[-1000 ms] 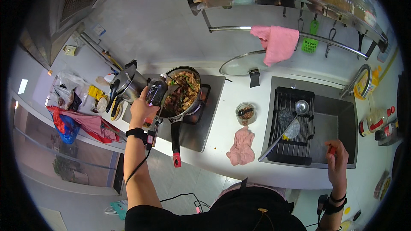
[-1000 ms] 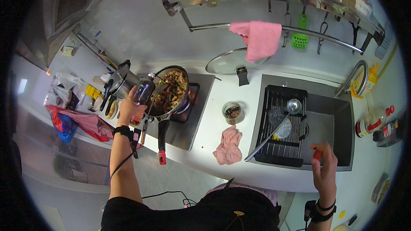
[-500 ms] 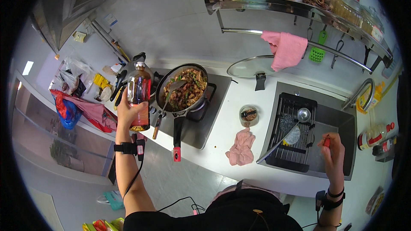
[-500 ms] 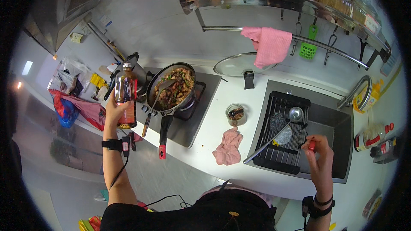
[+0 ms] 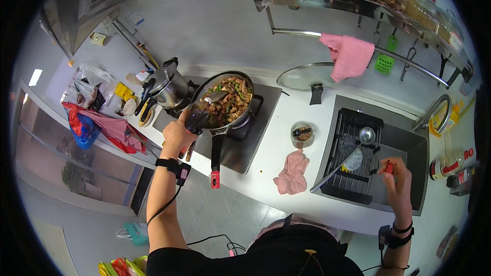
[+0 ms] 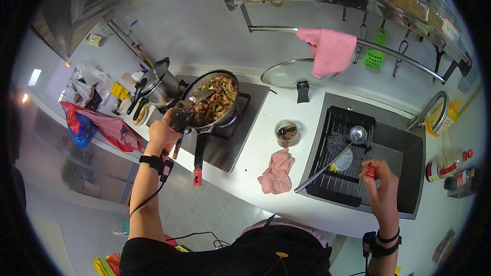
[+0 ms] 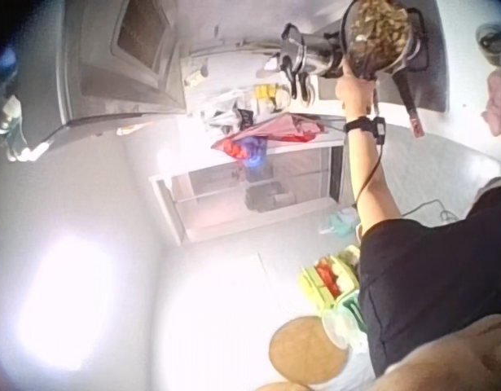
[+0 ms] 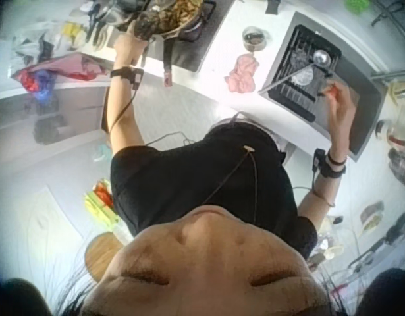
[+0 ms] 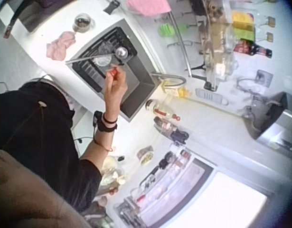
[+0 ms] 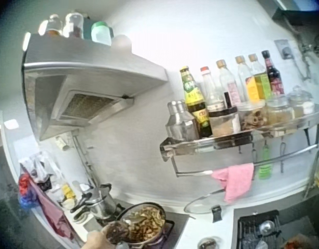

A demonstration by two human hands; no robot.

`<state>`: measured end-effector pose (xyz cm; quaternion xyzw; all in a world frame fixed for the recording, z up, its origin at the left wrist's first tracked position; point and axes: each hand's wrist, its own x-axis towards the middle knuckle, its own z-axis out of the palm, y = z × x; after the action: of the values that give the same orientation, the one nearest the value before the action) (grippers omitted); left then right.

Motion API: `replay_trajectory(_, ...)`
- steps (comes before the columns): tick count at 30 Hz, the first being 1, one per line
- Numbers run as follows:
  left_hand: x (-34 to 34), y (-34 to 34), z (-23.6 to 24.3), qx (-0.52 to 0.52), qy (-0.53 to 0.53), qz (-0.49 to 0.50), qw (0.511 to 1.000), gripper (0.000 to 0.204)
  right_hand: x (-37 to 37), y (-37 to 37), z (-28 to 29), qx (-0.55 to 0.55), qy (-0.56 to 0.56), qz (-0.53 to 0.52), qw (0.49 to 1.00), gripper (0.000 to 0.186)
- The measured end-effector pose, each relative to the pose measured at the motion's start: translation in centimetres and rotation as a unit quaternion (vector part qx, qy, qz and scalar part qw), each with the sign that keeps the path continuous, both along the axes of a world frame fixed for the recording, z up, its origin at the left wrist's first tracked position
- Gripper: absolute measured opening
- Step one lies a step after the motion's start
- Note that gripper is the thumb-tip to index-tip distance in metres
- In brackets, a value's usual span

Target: The person cooks meat in a pan on the stove, adds chopped green vegetables, and seasons the dish with sauces and water. They stir the contents with a spatula and continue cooking until the end of the clip.

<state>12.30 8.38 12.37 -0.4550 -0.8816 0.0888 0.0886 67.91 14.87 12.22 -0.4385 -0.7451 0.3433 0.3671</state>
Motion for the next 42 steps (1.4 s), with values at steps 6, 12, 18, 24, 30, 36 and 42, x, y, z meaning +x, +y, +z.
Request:
replay_trajectory(6, -0.9, 1.2, -0.5, -0.012, 0.019, -0.008, 1.000, 0.095, 0.8, -0.9, -0.7, -0.012, 0.006, -0.035, 0.999, 0.021)
replay_trajectory(12, -1.6, 1.2, -0.1, 0.016, 0.016, -0.015, 1.000, 0.100, 0.9, -1.1, -0.9, -0.010, -0.002, -0.034, 0.999, 0.019)
replay_trajectory(18, -1.9, 0.5, 0.3, 0.050, 0.000, 0.011, 0.999, 0.101, 0.8, -1.2, -0.3, -0.017, 0.000, -0.031, 0.999, 0.017)
replay_trajectory(24, -0.2, -1.0, 2.5, 0.192, -0.085, -0.028, 0.977, 0.096, 0.6, -0.9, -0.1, -0.016, 0.021, -0.025, 0.999, 0.018)
replay_trajectory(30, 7.6, -2.0, 4.1, 0.447, -0.346, -0.189, 0.803, 0.096, 0.1, 0.3, 2.0, 0.032, 0.012, -0.005, 0.999, 0.020)
replay_trajectory(36, 23.9, 0.8, 0.4, 0.330, -0.604, -0.409, 0.600, 0.108, -0.6, 1.7, 7.4, 0.144, 0.021, 0.044, 0.988, 0.023)
replay_trajectory(42, 39.8, 3.6, -2.2, 0.074, -0.824, -0.438, 0.353, 0.112, 2.9, 1.8, 10.9, 0.231, -0.057, 0.062, 0.969, 0.031)
